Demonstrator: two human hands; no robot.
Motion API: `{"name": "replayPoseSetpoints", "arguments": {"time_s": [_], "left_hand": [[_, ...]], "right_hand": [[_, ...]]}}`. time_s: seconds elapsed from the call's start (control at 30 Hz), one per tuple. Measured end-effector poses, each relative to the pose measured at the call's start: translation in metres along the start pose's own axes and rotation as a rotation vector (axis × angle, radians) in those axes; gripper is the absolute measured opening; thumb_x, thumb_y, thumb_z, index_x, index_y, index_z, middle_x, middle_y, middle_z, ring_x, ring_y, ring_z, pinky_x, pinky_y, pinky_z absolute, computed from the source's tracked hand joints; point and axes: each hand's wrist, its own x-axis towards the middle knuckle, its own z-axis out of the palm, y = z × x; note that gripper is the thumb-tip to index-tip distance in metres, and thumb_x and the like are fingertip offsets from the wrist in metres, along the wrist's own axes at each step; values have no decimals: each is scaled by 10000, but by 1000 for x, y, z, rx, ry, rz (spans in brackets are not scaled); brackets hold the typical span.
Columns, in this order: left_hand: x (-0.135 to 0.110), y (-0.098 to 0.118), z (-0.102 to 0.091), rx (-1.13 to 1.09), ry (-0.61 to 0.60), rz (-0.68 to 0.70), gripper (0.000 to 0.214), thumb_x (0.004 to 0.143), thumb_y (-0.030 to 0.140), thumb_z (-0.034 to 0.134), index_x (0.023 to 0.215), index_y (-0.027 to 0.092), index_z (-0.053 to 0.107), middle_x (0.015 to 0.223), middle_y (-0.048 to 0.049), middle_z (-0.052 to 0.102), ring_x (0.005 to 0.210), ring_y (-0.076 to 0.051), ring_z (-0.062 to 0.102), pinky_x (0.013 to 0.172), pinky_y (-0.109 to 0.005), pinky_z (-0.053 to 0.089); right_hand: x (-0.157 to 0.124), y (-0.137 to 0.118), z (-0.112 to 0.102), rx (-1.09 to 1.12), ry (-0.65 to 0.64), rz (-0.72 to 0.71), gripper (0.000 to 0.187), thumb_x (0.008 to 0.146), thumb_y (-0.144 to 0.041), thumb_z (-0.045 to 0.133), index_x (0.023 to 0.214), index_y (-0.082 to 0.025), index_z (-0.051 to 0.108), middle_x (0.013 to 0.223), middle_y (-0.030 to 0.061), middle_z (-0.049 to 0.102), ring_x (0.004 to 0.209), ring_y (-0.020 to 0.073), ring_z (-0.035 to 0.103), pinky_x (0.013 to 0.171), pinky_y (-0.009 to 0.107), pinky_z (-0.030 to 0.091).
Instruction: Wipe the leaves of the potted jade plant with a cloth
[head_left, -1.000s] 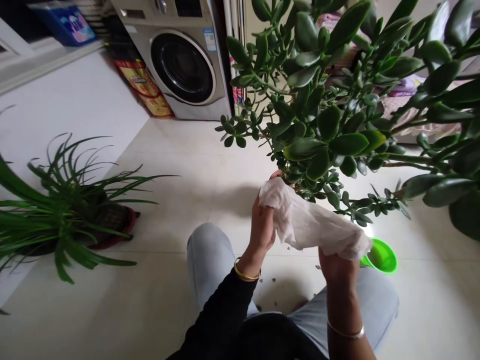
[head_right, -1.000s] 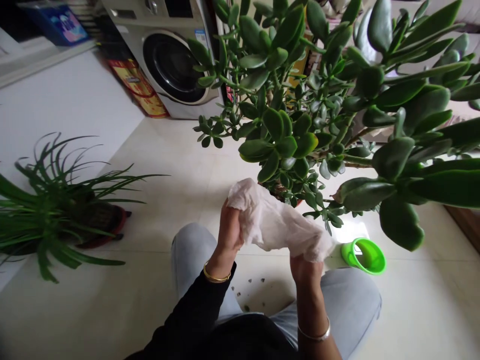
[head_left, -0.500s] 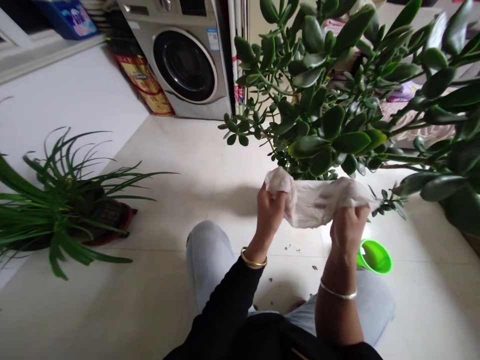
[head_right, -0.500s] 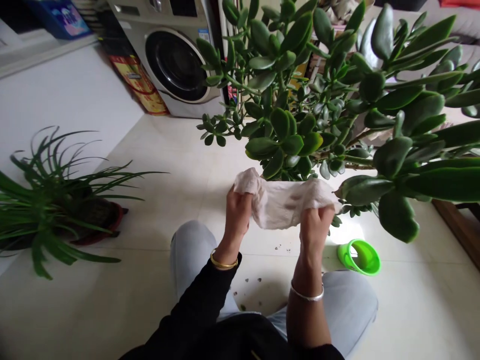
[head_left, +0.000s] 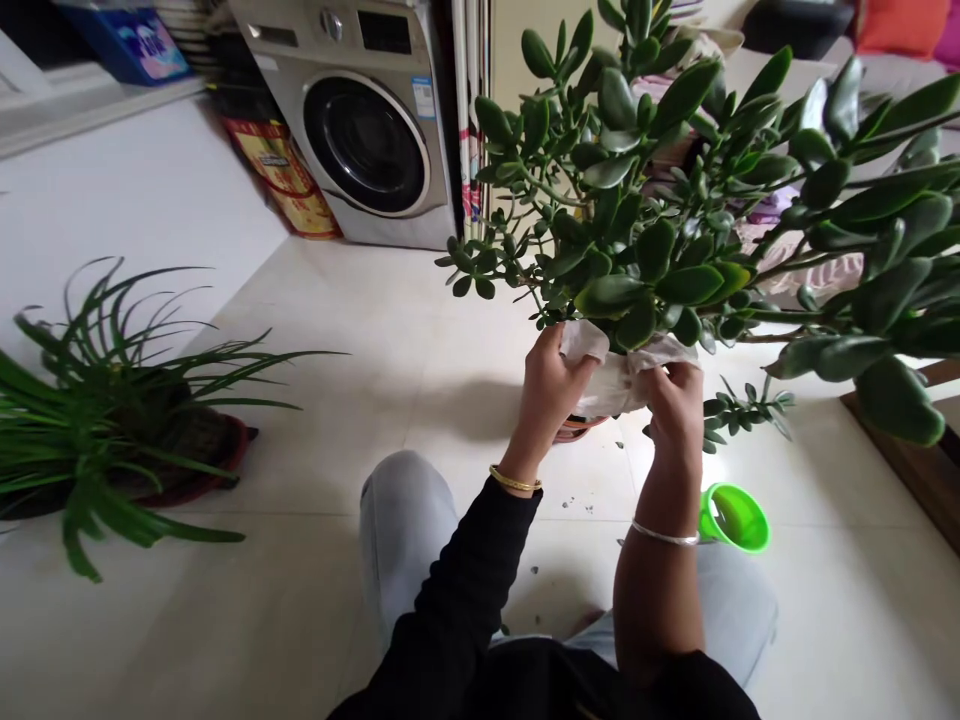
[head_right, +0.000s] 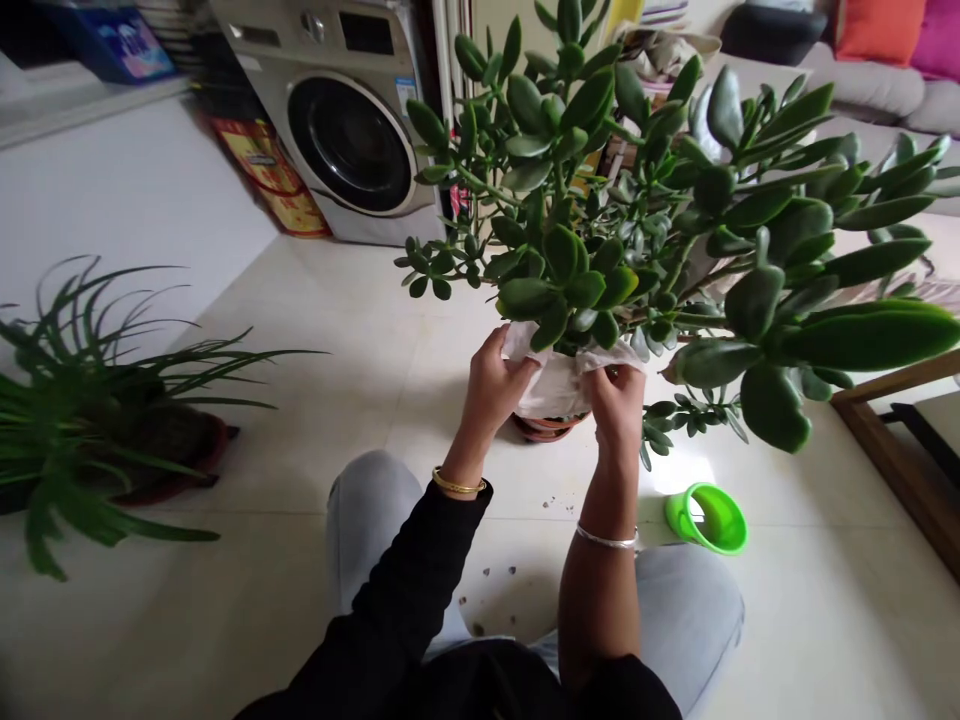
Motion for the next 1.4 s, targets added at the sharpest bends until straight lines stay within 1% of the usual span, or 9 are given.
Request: {"name": "replayPoseSetpoints", "arguments": {"time_s": [0.2,0.33,0.57,0.8,0.93,1.03,1.13,1.27,1.4], "left_hand": [[5,-1,12,-45,-1,-34,320,801,131,726,1093,237,649,1080,-72,796,1002,-232,732,937,-380,562],[7,0,19,-57,-4,-106,265,785,88,695,1000,236,651,982,-38,800,928,-201,735,859,-319,548],[8,2,24,-67,-14,-121,196,805,132,750,947,232,661,925,-31,796,893,-190,739,825,-293,555],[8,1,21,-6,-39,-76,208,847,186,772,1040,228,707,1006,-65,807,957,-210,751,845,-312,567],[6,-2,15,33,-40,-52,106,905,243,719,1005,208,710,875,-59,793,839,-195,738,753,-292,536],[5,-6,9,130,-38,-21,63,939,227,647,953,207,705,836,-57,773,774,-186,695,763,-307,513],[4,-10,7,166,-50,-29,75,932,187,626,937,222,692,852,-54,769,783,-183,682,802,-315,511],[4,-10,7,65,-77,-62,99,871,140,665,911,232,663,882,-37,765,826,-177,677,805,-299,513],[1,-7,4,-5,-109,-111,179,768,78,694,862,220,637,854,-12,735,806,-169,653,770,-284,497]], "right_hand": [[10,11,3,5,83,-46,229,627,-336,740,787,-185,679,635,-36,623,572,117,512,521,242,414],[14,17,8,-150,198,-85,180,603,-306,738,679,-179,636,657,-27,614,644,136,541,597,269,472],[19,21,19,-212,236,-118,147,614,-316,679,651,-194,605,630,-40,542,659,145,506,632,281,470],[20,18,29,-211,273,-129,170,611,-344,664,642,-194,590,613,-50,550,618,126,467,603,273,424],[16,18,29,-242,335,-182,222,664,-384,702,693,-170,654,642,-30,611,660,156,534,678,307,471],[13,20,27,-296,357,-216,247,704,-389,681,603,-192,571,563,-52,516,620,142,484,639,300,435],[14,24,25,-295,353,-224,262,687,-360,680,568,-212,500,541,-67,452,602,128,442,603,287,409],[17,31,24,-208,250,-210,173,637,-324,700,708,-192,612,685,-40,624,689,155,548,673,297,491],[17,34,22,-195,211,-195,185,665,-347,678,754,-192,630,751,-23,654,735,161,573,701,299,508]]}}
